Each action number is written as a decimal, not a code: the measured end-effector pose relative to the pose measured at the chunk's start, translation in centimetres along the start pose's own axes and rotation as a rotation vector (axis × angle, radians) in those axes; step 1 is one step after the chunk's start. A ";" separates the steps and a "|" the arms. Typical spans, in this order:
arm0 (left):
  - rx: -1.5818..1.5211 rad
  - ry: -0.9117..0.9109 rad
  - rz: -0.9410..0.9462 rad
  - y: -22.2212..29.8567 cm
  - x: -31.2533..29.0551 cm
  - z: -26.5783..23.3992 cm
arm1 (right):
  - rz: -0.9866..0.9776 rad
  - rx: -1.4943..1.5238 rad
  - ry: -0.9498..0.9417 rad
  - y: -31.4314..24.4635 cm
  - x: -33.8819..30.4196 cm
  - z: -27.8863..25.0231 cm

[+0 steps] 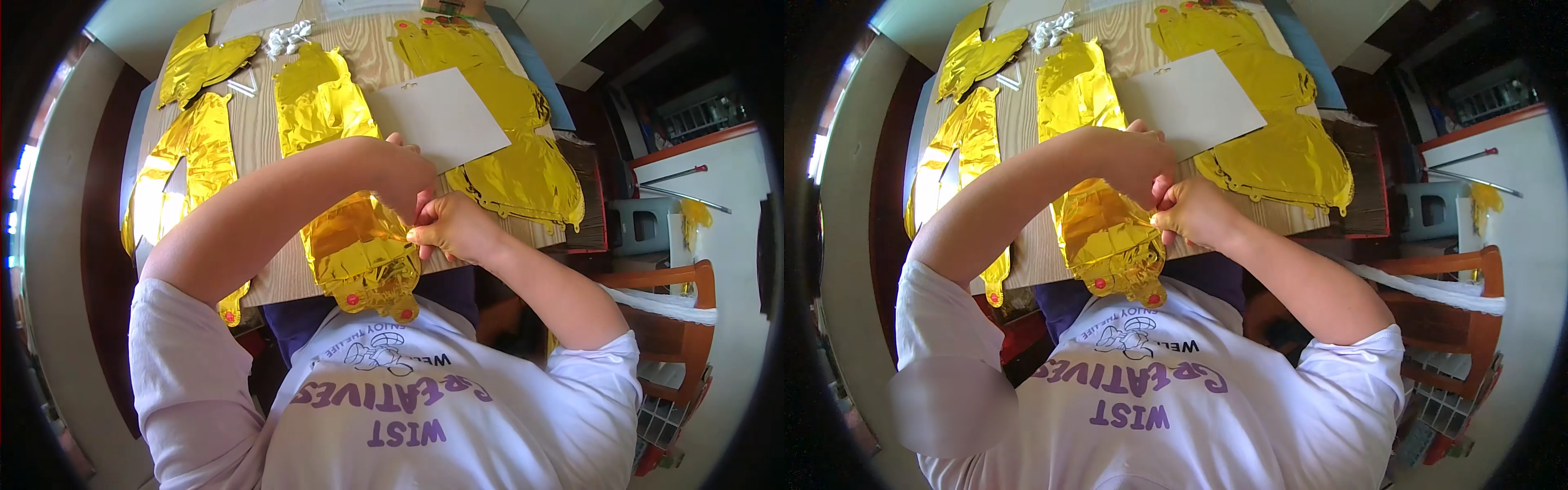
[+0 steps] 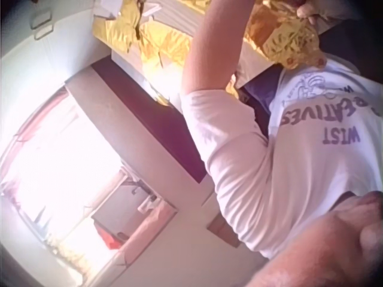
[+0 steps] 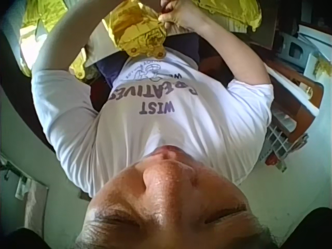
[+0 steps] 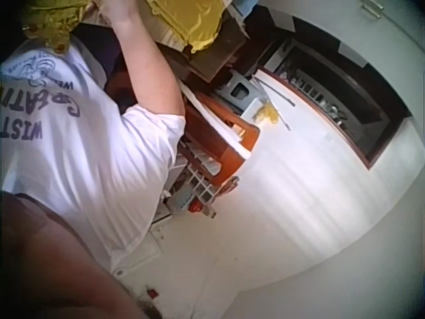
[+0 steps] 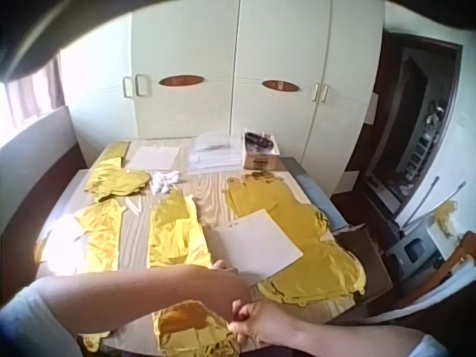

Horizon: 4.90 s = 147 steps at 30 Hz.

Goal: Folding gold foil letter balloons into neat squares at a table.

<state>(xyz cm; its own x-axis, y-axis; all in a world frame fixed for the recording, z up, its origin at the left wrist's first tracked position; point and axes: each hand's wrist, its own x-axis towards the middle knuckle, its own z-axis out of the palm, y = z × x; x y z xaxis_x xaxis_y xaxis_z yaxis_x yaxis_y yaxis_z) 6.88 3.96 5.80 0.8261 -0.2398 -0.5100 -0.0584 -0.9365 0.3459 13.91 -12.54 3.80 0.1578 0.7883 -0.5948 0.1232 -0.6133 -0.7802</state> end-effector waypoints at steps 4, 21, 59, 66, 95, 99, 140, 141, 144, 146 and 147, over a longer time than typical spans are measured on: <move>0.036 0.067 0.036 -0.8 0.1 -0.4 | 0.012 0.005 -0.015 0.6 0.4 -0.3; 0.134 0.037 0.114 -1.8 0.3 -2.3 | 0.042 -0.085 0.008 0.3 0.2 0.0; 0.161 0.048 -0.031 -6.8 0.6 -4.6 | 0.068 -0.049 0.011 -0.5 -0.3 0.1; 0.197 -0.024 -0.062 -7.7 0.3 -5.2 | 0.039 -0.043 -0.001 0.0 0.0 0.0; 0.033 1.086 -0.323 -1.8 -10.4 6.2 | -0.006 -0.283 0.142 0.4 -0.3 -0.2; -0.033 1.062 -0.484 0.3 -11.8 12.9 | -0.233 -0.588 0.296 1.6 0.1 -0.2; -0.049 1.027 -0.075 3.7 -6.9 10.1 | -1.020 -1.261 0.465 4.0 -0.4 -0.9; -0.019 1.001 -0.044 3.8 -6.1 9.8 | -1.024 -1.262 0.450 3.8 -0.4 -0.9; 0.042 0.964 0.021 2.3 -3.9 10.1 | -1.025 -1.279 0.440 3.7 -0.4 -0.9; 0.048 0.995 0.017 0.5 -3.4 10.0 | -1.021 -1.282 0.440 3.6 -0.5 -0.8; 0.036 1.011 0.024 -0.2 -3.4 9.6 | -1.020 -1.277 0.437 3.4 -0.6 -0.8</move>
<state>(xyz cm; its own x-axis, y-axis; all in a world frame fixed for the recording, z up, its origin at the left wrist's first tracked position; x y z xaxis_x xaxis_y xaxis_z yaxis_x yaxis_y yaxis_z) -1.25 2.52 -0.11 0.9108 0.0553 0.4091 -0.0841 -0.9453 0.3152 15.01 -15.14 1.61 -0.2675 0.9219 0.2802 0.9594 0.2819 -0.0116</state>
